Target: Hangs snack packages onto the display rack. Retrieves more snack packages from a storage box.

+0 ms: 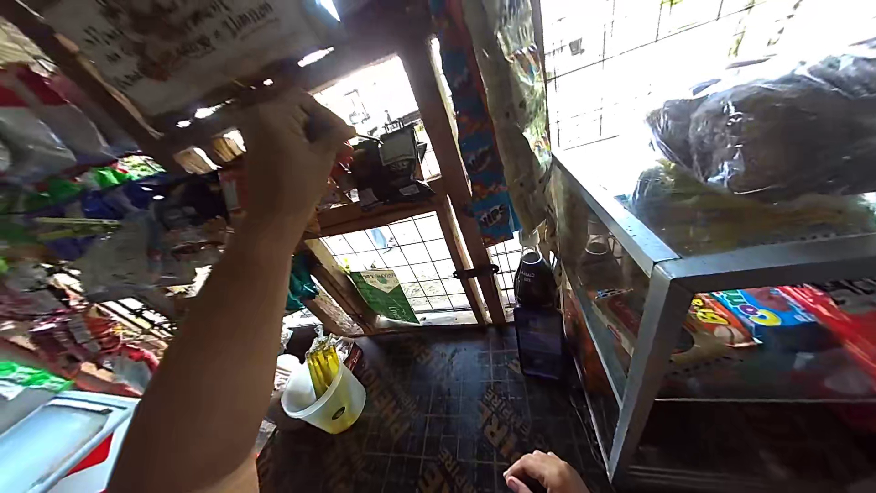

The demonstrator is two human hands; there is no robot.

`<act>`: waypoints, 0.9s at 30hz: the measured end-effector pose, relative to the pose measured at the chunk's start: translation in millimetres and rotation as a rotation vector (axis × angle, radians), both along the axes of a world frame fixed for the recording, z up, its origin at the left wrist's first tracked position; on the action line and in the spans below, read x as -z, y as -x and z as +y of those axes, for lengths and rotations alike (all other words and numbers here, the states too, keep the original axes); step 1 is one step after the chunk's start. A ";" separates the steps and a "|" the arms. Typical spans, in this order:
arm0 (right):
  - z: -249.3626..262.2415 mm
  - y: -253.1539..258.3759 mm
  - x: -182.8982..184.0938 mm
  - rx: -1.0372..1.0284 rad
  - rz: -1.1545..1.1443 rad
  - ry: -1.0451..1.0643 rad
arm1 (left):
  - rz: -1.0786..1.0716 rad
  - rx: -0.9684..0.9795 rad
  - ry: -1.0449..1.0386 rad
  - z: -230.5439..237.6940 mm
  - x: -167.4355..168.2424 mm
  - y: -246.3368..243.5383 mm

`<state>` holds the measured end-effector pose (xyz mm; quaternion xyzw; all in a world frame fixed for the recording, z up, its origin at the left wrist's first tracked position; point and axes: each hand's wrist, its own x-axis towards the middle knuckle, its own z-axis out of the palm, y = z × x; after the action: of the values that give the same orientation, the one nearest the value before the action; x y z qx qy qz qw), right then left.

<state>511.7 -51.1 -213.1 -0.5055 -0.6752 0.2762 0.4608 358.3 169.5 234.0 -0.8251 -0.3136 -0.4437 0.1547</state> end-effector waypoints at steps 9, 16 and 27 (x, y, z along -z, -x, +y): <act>-0.6 0.2 1.5 0.002 0.015 0.014 | -0.084 0.120 -0.144 17.4 25.6 -1.7; 0.6 -0.9 2.2 -0.007 0.009 0.018 | -0.134 0.157 -0.198 20.6 27.5 -2.9; 1.5 -1.9 -1.2 -0.013 -0.006 0.025 | -0.141 0.130 -0.212 18.0 13.0 -5.2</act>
<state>513.7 -49.6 -211.9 -0.5076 -0.6762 0.2860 0.4509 363.5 187.6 221.0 -0.7897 -0.2209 -0.5402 0.1894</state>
